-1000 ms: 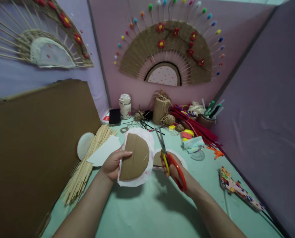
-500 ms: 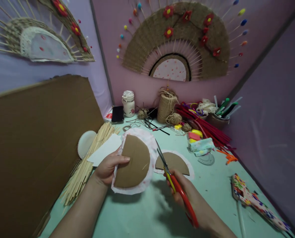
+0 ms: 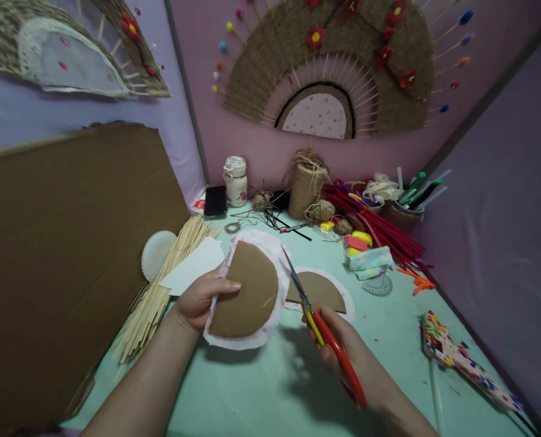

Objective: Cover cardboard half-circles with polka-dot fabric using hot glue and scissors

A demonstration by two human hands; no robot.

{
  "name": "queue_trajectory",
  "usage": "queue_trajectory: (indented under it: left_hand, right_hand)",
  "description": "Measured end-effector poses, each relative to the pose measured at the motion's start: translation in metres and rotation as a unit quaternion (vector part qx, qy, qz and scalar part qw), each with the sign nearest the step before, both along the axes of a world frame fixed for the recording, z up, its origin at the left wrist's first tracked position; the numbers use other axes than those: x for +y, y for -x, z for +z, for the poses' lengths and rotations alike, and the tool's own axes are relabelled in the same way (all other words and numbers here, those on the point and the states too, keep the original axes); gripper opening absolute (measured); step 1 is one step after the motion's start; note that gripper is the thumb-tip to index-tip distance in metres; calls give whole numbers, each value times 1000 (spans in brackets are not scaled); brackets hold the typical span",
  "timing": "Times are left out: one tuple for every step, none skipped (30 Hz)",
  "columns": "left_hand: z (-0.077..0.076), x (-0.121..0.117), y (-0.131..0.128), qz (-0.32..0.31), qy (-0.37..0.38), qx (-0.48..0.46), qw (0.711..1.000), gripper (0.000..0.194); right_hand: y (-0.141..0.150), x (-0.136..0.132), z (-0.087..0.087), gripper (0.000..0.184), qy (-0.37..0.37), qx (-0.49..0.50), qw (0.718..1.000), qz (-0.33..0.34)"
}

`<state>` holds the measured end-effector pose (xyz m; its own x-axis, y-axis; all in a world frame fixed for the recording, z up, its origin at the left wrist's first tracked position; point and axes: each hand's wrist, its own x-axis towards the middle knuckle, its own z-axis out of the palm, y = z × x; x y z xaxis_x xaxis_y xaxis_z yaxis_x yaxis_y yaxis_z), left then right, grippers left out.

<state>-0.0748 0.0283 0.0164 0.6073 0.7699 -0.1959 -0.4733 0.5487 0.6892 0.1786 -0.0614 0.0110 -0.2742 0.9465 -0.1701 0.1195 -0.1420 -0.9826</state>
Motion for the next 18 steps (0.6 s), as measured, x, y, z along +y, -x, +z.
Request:
queue_trajectory:
  left_hand:
    - [0, 0, 0, 3, 3, 1, 1000, 75]
    - [0, 0, 0, 6, 5, 3, 1000, 76]
    - [0, 0, -1, 8, 7, 6, 1000, 77]
    - [0, 0, 0, 11, 8, 9, 1000, 77]
    - [0, 0, 0, 12, 7, 11, 1000, 76]
    - [-1, 0, 0, 12, 5, 11, 1000, 75]
    - [-1, 1, 0, 10, 3, 11, 1000, 74]
    - [-1, 1, 0, 6, -1, 10, 1000, 72]
    - [-1, 1, 1, 2, -4, 9, 1000, 71]
    - [-2, 1, 1, -2, -6, 8, 1000, 70]
    - [-2, 1, 1, -6, -7, 8, 1000, 69]
    - [-2, 1, 1, -9, -7, 8, 1000, 69]
    - [-2, 1, 1, -9, -6, 9, 1000, 68]
    - [-2, 1, 1, -9, -5, 10, 1000, 67]
    - [-3, 1, 2, -8, -5, 10, 1000, 67]
    - [-3, 1, 2, -7, -5, 10, 1000, 66]
    - [-3, 1, 2, -5, -6, 8, 1000, 66]
    - [-3, 1, 2, -5, -8, 7, 1000, 65]
  right_hand:
    - [0, 0, 0, 59, 2, -2, 1000, 1]
    - [0, 0, 1, 61, 5, -3, 1000, 3]
    - [-1, 0, 1, 62, 6, -3, 1000, 4]
    - [-1, 0, 1, 63, 6, -2, 1000, 3]
    - [-1, -1, 1, 63, 6, -1, 1000, 1]
    - [-1, -1, 1, 63, 6, -1, 1000, -1]
    - [-2, -1, 1, 61, 6, -2, 1000, -2]
    - [-2, -2, 2, 60, 9, -3, 1000, -4]
    - [-2, -2, 2, 58, 12, -3, 1000, -5]
    - [-2, -2, 3, 57, 15, -3, 1000, -5]
    - [-2, -2, 3, 56, 17, -3, 1000, -4]
    - [-2, -2, 3, 55, 19, -5, 1000, -4]
    - [-2, -2, 2, 53, 20, -9, 1000, -5]
    - [-2, -2, 2, 52, 21, -14, 1000, -5]
    - [-2, -2, 2, 51, 22, -19, 1000, -5]
    - [-2, -2, 2, 51, 24, -23, 999, -6]
    - [-3, -2, 2, 50, 26, -26, 999, -8]
    - [-3, -2, 2, 49, 26, -28, 999, -10]
